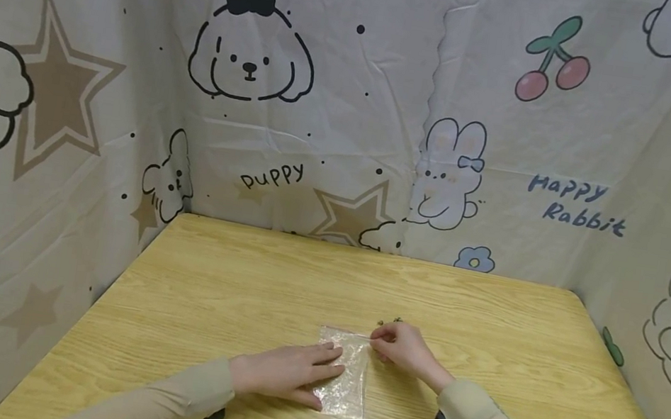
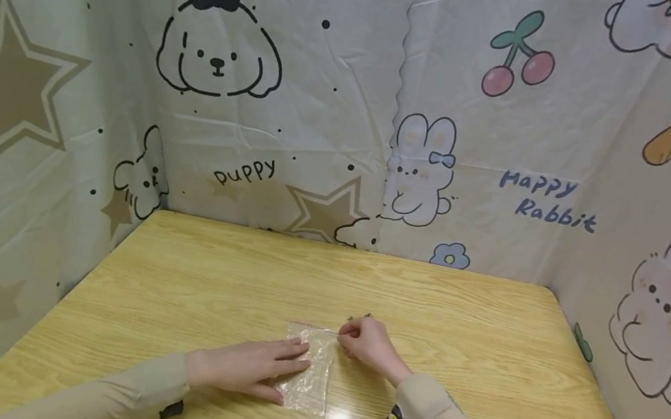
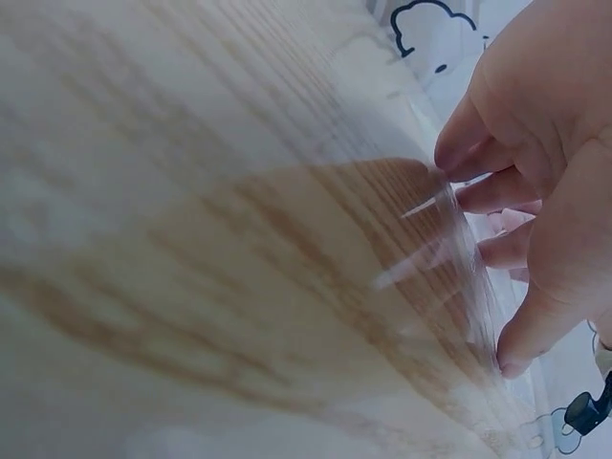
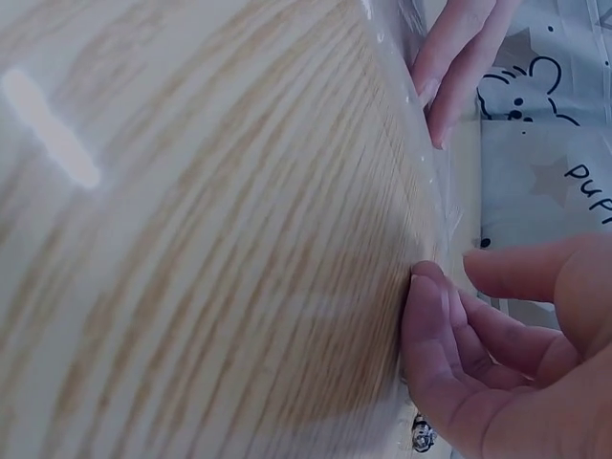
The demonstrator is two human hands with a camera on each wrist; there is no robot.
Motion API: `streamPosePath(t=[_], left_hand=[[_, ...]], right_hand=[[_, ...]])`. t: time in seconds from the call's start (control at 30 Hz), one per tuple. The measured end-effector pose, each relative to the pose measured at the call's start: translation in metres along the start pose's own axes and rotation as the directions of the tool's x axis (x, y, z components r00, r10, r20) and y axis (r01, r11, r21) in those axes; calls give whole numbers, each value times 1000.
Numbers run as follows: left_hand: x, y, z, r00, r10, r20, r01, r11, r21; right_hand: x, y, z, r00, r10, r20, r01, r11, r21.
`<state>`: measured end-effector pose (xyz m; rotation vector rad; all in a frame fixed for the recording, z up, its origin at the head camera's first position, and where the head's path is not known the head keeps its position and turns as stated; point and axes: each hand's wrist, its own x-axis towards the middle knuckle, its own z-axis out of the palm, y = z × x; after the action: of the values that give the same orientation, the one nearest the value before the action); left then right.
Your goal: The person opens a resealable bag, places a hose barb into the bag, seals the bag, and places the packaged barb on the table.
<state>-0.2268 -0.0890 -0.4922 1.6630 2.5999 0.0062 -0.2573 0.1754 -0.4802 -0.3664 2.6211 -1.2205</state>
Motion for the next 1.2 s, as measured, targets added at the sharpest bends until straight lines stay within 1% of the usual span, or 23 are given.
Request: streamPosePath(t=[0.13,0.2,0.27,0.43,0.6,0.7,0.83,0.93,1.07,1.2], left_hand=[[0,0,-1,1000,10,-9,-10,1000,10],[0,0,-2,1000,11,-4,-11,1000,9],[1,1,-2,1000,12,-2,-12,1000,12],[0,3,-4,1000,-6,21,6,1000,-3],[-1,3,-5,999,-23,46,22,1000,13],[-1,4,-5,999,-21,38,20,1000,24],[0,4,-5,999,-27,24,28,1000,-7],[2,4,-5,999,-34,26,35,999,-22],[3,4,-6,1000,-18,13,18,1000,7],[3,3,-7,1000,-5,4,5,1000,26]], right_hand=[[-1,-2,-1,1000,-10,-4,10,1000,21],[-2,-4,-2,1000,-30,-2,30,999,25],[-2,-5,-2,1000,-23,-4,23,999,33],[-1,-8,1,999,48,-12,-47,998,38],[0,-9,4,999,51,-9,-51,999,1],[1,-9,4,999,40,-7,-40,999,-18],[2,-7,4,1000,17,-5,-17,999,-46],[2,-7,3,1000,23,-3,-23,998,-61],[2,-10,3,999,46,-7,-47,997,-62],[2,-12,2,999,48,-14,-49,997,-57]])
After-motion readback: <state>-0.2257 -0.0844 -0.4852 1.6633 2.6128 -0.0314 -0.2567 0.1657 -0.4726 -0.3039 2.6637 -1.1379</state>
